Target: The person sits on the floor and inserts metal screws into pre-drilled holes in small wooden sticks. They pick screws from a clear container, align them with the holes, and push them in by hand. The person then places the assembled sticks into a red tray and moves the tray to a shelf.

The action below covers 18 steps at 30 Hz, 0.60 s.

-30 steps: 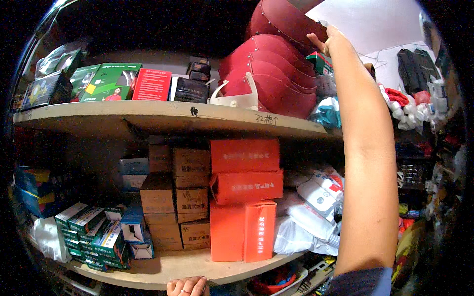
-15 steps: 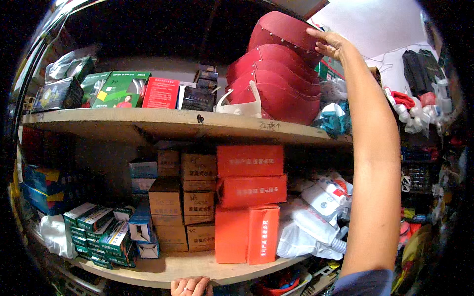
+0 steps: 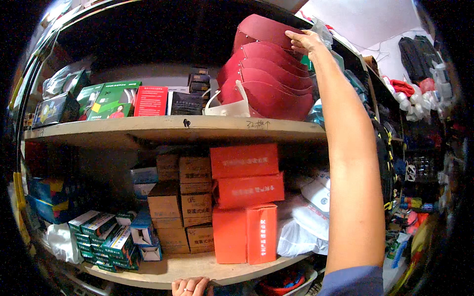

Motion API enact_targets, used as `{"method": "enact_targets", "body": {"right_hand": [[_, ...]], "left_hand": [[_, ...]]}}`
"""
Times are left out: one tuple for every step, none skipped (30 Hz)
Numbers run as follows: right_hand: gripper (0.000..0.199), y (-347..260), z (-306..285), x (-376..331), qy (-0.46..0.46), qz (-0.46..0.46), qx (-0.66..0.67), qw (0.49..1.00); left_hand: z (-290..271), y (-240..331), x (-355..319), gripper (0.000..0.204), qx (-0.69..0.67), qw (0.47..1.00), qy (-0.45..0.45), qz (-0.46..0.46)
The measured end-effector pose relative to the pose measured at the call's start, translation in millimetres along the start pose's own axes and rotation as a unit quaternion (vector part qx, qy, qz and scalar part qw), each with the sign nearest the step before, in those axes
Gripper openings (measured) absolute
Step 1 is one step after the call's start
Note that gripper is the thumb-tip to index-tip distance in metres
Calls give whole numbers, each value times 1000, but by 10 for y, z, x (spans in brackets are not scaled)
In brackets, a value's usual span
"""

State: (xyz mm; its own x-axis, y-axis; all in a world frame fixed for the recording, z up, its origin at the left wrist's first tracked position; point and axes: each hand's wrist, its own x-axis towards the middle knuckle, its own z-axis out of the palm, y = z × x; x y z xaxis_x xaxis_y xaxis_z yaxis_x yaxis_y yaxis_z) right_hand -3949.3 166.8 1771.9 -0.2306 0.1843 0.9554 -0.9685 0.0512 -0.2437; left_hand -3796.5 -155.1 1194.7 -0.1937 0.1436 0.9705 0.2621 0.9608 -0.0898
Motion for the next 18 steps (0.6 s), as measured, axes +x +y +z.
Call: {"method": "enact_targets", "body": {"right_hand": [[73, 31, -37, 34, -17, -14, 19, 1000], [75, 51, -69, 74, 1, -25, 19, 999], [77, 44, -48, 76, 18, -36, 21, 999], [80, 29, -32, 75, 34, -48, 22, 998], [84, 7, -33, 66, 29, -60, 16, 998], [84, 26, -48, 67, 32, -49, 16, 998], [84, 51, -60, 60, 36, -39, 16, 998], [84, 81, -82, 45, 39, -28, 15, 999], [83, 90, -71, 11, 21, -30, 18, 999], [81, 120, -38, -28, 20, -30, 11, 999], [79, 154, 27, -100, 8, -20, 13, 1000], [77, 175, 97, -156, -4, -8, 16, 1000], [69, 217, 103, -153, -16, -13, -57, 998], [62, 277, 93, -169, -24, -21, -42, 999], [61, 288, 31, -153, -40, -1, -27, 999], [60, 192, 2, -209, -58, 19, -12, 998], [56, 108, -52, -200, -103, 37, -32, 993], [53, 57, -143, -171, -146, 57, -55, 986]], "left_hand": [[2, 5, 12, 23, -5, 1000, 2, 1], [-1, 15, 24, 23, -10, 1000, 4, 2], [-9, 16, 35, 23, -13, 1000, 6, 2], [-10, 14, 35, 23, -12, 1000, 7, 2], [-4, 12, 25, 24, -12, 1000, 8, 1], [7, 12, 24, 24, -11, 1000, 9, 1], [21, 8, 22, 24, -8, 1000, 9, 5], [38, 1, 18, 24, -6, 1000, 10, 8], [40, -4, 9, 24, -2, 1000, 14, 9], [47, -8, 3, 24, -1, 1000, 18, 10], [44, -20, -4, 24, 2, 1000, 22, 11], [40, -31, -13, 25, 6, 1000, 25, 11], [50, -32, -21, 25, 9, 1000, 25, 14], [59, -33, -32, 24, 12, 1000, 24, 16], [64, -30, -32, 24, 16, 999, 22, 17], [55, -23, -36, 24, 17, 999, 26, 17], [47, -14, -40, 24, 17, 999, 28, 17], [50, 0, -47, 23, 15, 999, 29, 17]]}}
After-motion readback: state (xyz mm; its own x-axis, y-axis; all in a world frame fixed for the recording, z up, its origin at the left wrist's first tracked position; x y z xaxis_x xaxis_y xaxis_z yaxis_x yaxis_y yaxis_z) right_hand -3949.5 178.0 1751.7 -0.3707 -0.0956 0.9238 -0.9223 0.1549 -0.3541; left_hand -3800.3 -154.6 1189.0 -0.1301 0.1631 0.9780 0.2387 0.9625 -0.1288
